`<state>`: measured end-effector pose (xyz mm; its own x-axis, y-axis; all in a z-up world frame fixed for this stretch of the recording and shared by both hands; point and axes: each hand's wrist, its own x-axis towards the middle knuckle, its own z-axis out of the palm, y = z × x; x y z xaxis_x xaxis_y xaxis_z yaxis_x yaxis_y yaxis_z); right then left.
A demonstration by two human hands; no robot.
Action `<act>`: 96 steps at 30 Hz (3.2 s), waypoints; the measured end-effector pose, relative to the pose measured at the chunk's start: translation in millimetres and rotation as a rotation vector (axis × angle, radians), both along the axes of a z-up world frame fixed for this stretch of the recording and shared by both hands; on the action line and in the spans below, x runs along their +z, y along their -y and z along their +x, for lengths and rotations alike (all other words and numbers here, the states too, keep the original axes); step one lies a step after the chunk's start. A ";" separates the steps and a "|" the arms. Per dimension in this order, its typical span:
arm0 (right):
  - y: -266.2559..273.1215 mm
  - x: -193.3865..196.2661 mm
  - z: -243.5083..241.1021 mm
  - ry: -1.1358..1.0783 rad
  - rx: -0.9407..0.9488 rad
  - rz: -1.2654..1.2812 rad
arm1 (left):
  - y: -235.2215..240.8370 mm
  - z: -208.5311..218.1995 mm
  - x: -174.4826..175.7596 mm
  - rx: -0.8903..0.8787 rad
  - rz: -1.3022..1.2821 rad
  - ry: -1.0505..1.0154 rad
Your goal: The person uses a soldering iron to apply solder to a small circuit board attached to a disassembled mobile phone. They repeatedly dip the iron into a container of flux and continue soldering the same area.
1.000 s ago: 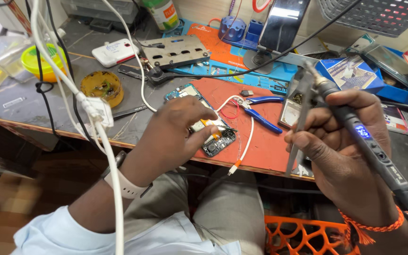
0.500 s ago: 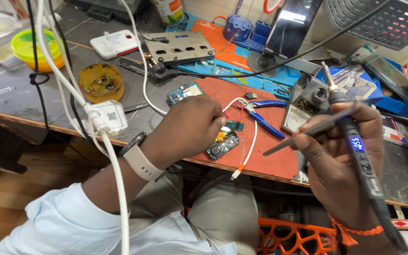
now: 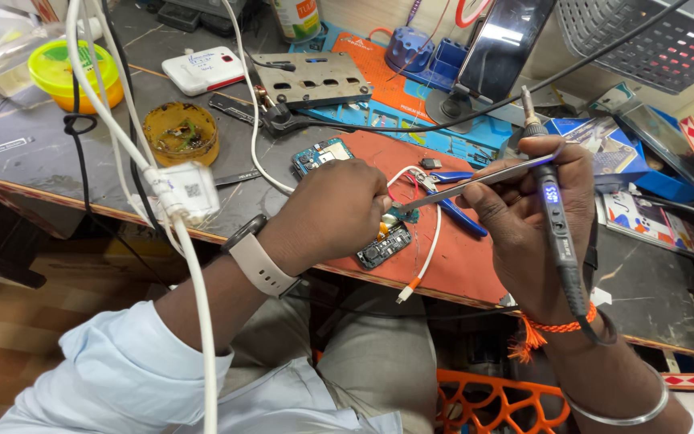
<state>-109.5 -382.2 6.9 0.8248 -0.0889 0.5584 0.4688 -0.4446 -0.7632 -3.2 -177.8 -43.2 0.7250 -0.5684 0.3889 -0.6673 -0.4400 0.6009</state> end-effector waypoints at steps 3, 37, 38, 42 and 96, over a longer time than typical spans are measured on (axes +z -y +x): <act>0.8 -4.1 3.6 0.037 0.080 0.058 | 0.9 0.1 0.3 0.006 0.007 0.016; -1.7 -17.6 -1.5 0.191 -0.033 -0.136 | 8.6 7.5 -1.1 0.013 0.071 -0.014; -2.2 -18.2 -2.1 0.195 -0.055 -0.147 | 9.6 8.5 -1.9 0.013 0.075 -0.007; -5.0 -19.6 -5.3 0.252 -0.049 -0.231 | 13.3 11.9 -4.7 0.033 0.096 0.004; -26.4 14.8 -60.0 0.071 -0.313 -0.190 | -109.0 -55.9 1.3 0.541 -0.283 0.509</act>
